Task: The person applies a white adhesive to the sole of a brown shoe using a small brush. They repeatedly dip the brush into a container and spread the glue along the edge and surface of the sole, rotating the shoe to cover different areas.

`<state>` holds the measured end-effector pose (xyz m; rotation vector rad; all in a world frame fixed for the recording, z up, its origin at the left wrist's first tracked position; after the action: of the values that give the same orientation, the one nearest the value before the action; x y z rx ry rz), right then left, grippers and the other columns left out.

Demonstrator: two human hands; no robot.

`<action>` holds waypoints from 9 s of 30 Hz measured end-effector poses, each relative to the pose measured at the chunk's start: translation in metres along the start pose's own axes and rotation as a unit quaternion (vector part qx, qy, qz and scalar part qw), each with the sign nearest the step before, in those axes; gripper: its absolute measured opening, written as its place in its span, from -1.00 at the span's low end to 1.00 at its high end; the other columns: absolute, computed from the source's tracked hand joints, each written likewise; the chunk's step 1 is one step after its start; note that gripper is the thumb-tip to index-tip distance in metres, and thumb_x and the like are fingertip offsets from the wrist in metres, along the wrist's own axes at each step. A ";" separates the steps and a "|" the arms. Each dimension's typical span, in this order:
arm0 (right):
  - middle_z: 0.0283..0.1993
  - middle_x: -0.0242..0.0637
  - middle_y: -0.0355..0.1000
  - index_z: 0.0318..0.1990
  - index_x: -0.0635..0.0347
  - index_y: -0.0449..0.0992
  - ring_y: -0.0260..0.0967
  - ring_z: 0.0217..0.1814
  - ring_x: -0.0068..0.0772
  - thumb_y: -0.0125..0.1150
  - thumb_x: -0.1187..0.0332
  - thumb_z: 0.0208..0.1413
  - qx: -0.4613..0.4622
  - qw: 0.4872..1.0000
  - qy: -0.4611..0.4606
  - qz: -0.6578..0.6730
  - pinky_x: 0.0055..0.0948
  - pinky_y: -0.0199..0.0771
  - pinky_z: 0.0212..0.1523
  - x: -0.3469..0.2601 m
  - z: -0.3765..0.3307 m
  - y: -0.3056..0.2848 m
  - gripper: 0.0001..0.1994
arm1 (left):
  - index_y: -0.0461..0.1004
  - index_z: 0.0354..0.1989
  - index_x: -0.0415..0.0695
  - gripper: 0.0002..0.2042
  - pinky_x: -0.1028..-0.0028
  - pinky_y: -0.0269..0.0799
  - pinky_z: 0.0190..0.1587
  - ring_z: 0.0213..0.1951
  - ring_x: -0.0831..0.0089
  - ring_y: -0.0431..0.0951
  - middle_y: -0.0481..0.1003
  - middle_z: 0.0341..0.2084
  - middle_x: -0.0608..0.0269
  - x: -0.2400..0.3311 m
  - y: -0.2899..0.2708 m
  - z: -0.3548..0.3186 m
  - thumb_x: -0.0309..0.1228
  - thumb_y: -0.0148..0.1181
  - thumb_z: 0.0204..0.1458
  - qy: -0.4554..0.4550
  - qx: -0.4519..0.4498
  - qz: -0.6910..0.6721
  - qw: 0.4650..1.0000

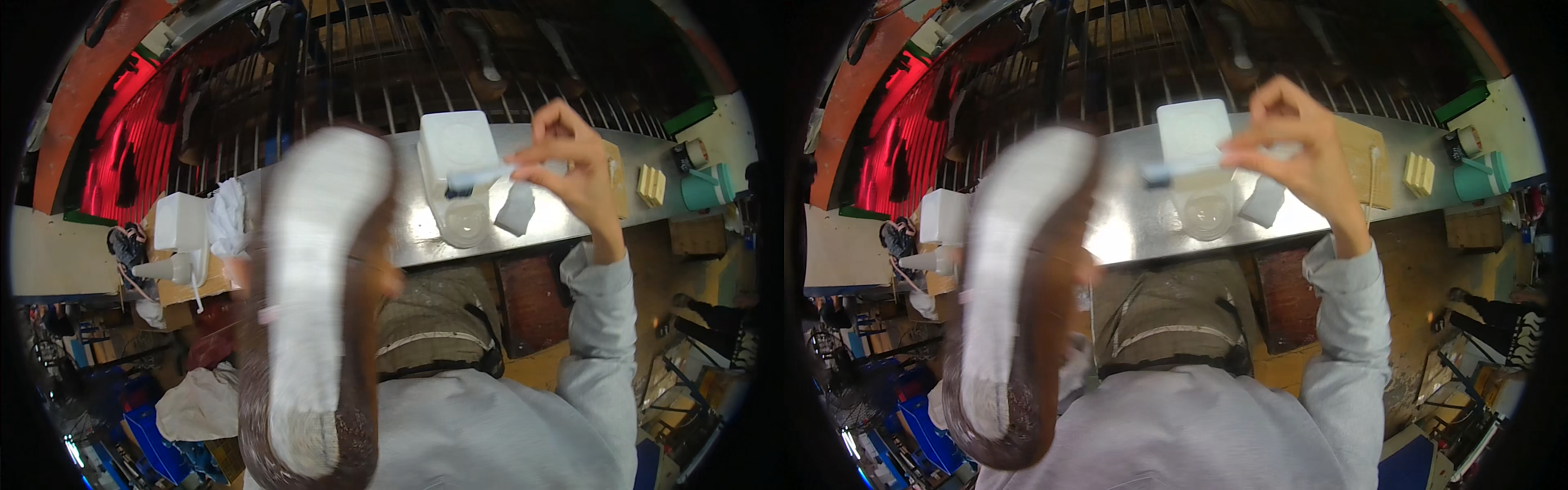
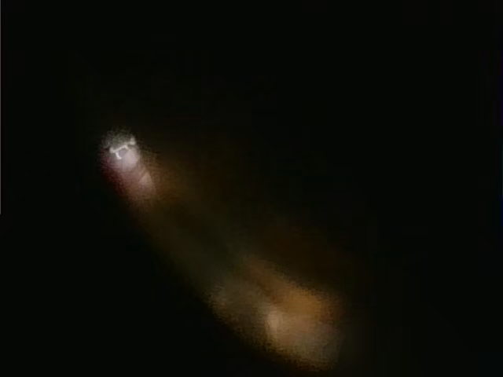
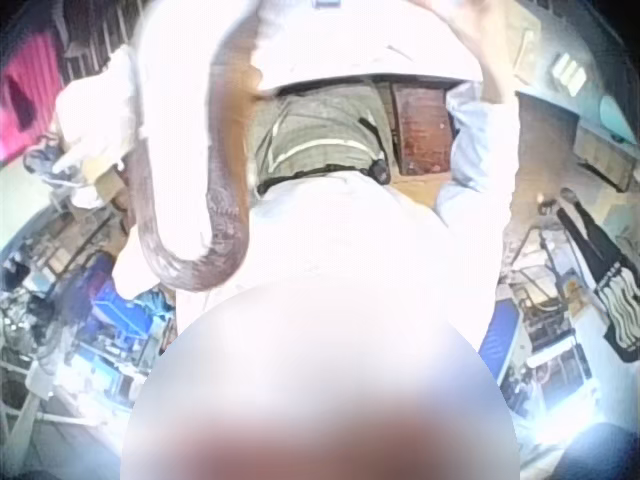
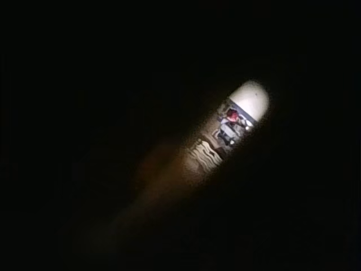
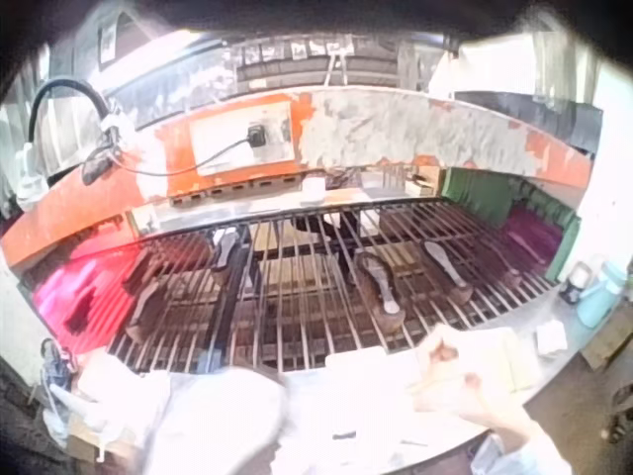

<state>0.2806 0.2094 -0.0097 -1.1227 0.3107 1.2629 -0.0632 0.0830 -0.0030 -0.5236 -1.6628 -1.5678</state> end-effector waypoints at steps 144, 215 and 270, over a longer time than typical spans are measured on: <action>-0.32 -0.48 0.19 -0.36 -0.09 0.77 0.15 -0.35 -0.55 0.70 0.07 -0.66 0.096 0.977 -0.188 0.027 -0.59 0.07 -0.39 -0.083 0.008 0.026 -0.51 | 0.41 0.05 0.07 -0.59 -0.12 0.13 0.39 0.31 -0.18 0.30 0.25 0.29 -0.28 -0.028 0.053 0.066 -0.24 0.36 0.04 0.625 -0.030 0.427 0.652; -0.39 -0.52 0.20 -0.35 -0.06 0.78 0.15 -0.37 -0.55 0.68 -0.04 -0.65 0.045 0.974 -0.212 0.066 -0.57 0.00 -0.43 -0.074 0.014 0.037 -0.46 | 0.45 0.10 -0.08 -0.53 -0.07 0.08 0.42 0.30 -0.03 0.35 0.38 0.24 -0.13 -0.016 0.020 0.043 -0.35 0.38 -0.02 0.446 -0.050 0.496 0.744; -0.39 -0.50 0.23 -0.38 0.03 0.77 0.21 -0.35 -0.55 0.72 0.14 -0.56 -0.032 0.975 -0.170 0.140 -0.57 0.08 -0.44 -0.079 0.055 0.074 -0.56 | 0.16 0.36 -0.19 -0.19 0.19 0.35 0.28 0.32 0.12 0.28 0.22 0.32 -0.08 -0.071 0.010 -0.034 -0.24 0.45 -0.07 -0.095 -0.297 0.170 0.935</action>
<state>0.1689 0.1986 0.0372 -0.9155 0.1750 1.6985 -0.0034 0.0668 -0.0531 -1.2390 -1.1169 -1.7789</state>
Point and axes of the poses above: each hand's wrist, its own z-axis towards the middle knuckle, its own y-axis out of the palm, x = y × z, the point moved 1 cm from there along z, towards the middle knuckle
